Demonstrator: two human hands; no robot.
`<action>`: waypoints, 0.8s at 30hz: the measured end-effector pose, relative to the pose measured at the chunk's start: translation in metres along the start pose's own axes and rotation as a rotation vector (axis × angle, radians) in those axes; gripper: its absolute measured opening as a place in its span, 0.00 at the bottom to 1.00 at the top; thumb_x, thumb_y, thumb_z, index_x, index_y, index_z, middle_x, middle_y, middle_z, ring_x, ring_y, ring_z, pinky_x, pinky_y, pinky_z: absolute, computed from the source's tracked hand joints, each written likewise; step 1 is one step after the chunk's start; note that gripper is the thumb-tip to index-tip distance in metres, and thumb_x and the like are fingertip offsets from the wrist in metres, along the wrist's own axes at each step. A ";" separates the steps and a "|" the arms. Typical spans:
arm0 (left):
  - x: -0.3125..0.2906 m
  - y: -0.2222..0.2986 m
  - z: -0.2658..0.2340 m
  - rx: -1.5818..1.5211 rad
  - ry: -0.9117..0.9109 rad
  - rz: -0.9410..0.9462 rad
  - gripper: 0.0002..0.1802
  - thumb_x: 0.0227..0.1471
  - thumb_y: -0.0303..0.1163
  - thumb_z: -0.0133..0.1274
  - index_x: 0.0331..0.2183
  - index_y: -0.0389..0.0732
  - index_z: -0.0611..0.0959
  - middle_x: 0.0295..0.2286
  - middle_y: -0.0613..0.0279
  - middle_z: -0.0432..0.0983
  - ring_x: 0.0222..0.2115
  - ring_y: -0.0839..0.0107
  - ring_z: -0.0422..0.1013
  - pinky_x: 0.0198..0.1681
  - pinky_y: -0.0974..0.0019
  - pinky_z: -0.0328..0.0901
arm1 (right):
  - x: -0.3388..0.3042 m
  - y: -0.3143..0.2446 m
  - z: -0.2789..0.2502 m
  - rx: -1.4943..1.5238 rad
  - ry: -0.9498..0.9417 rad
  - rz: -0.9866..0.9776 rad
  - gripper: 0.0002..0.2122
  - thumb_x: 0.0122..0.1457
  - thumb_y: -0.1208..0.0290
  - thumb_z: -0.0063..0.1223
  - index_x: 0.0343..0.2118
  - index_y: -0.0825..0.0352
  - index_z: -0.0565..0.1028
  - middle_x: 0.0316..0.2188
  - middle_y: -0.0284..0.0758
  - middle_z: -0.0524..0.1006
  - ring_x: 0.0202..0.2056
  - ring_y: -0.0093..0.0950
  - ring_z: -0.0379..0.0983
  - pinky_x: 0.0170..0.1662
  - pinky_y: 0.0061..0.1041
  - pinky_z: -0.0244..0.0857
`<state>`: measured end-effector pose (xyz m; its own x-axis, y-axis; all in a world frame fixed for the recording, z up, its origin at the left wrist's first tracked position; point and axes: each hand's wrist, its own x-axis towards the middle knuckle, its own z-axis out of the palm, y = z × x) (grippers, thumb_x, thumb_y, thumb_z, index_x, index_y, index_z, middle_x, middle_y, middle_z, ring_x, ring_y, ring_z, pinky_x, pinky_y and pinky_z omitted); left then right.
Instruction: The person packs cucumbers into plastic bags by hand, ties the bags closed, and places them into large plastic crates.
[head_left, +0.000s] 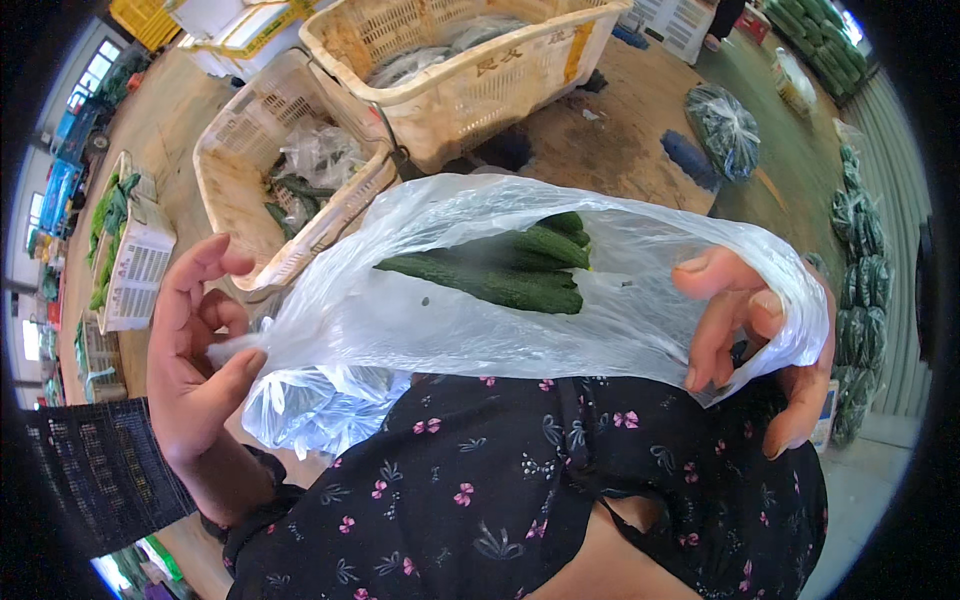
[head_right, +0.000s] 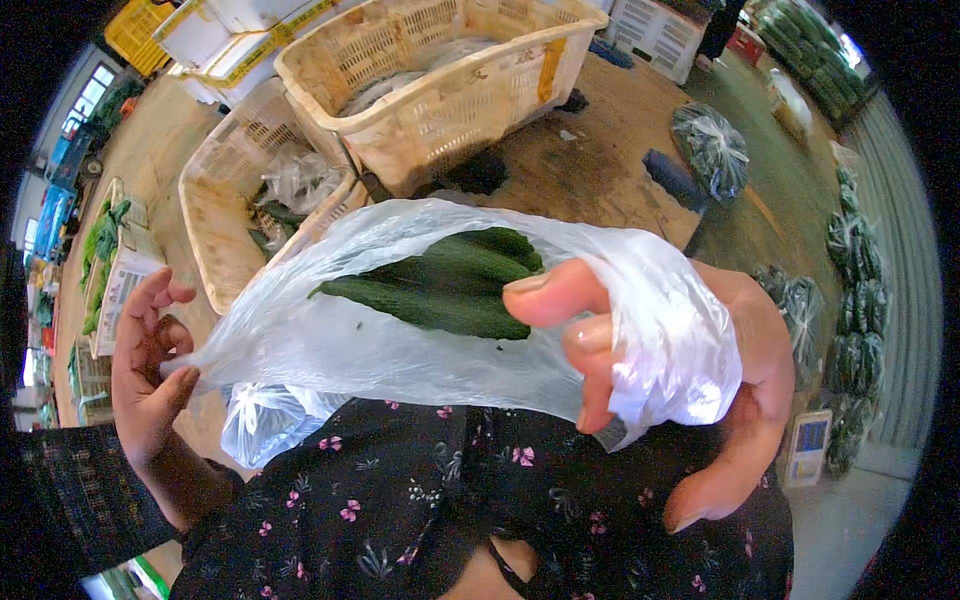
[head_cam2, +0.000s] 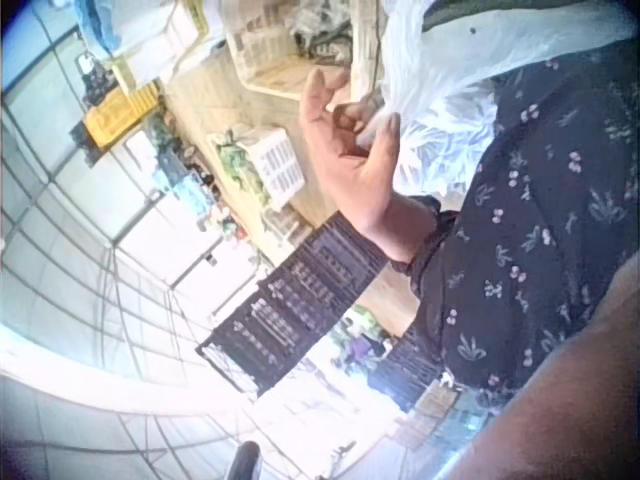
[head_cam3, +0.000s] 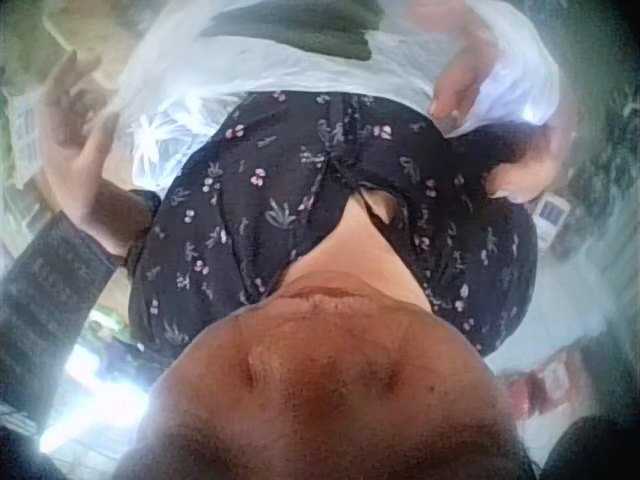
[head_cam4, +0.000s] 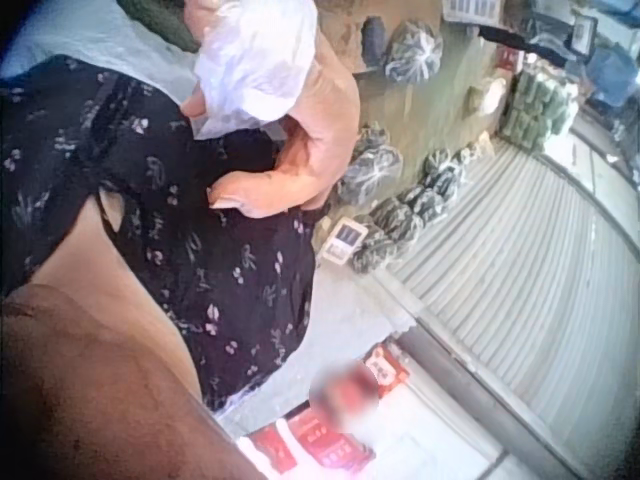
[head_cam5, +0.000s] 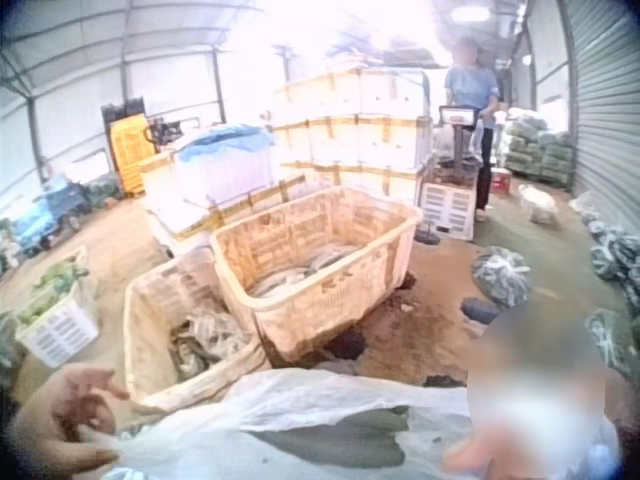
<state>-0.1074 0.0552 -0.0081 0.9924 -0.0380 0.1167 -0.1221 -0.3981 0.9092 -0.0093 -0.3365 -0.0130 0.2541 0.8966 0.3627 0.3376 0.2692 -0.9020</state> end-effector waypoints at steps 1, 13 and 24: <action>0.000 0.000 0.001 0.213 0.027 -0.024 0.36 0.38 0.19 0.49 0.52 0.32 0.60 0.42 0.57 0.62 0.25 0.84 0.59 0.19 0.82 0.54 | -0.001 0.000 -0.001 0.003 -0.020 -0.003 0.47 0.33 0.62 0.70 0.58 0.58 0.52 0.52 0.65 0.49 0.29 0.32 0.74 0.21 0.14 0.66; 0.003 -0.033 -0.012 -0.791 -0.558 -0.029 0.20 0.51 0.34 0.41 0.39 0.24 0.69 0.13 0.50 0.70 0.12 0.69 0.68 0.10 0.74 0.60 | -0.009 0.004 -0.002 -0.079 -0.052 0.009 0.42 0.34 0.59 0.67 0.54 0.66 0.57 0.45 0.61 0.59 0.25 0.27 0.73 0.21 0.14 0.65; 0.024 -0.052 0.038 -1.174 -0.412 0.233 0.43 0.46 0.15 0.45 0.58 0.54 0.46 0.50 0.33 0.53 0.34 0.52 0.71 0.17 0.65 0.73 | -0.001 0.014 0.009 -0.130 0.412 0.167 0.37 0.34 0.56 0.65 0.47 0.76 0.66 0.35 0.53 0.72 0.19 0.21 0.71 0.22 0.12 0.64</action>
<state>-0.0772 0.0396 -0.0675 0.8505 -0.3633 0.3805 -0.0213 0.6988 0.7150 -0.0129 -0.3305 -0.0282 0.6448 0.7024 0.3014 0.3653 0.0632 -0.9288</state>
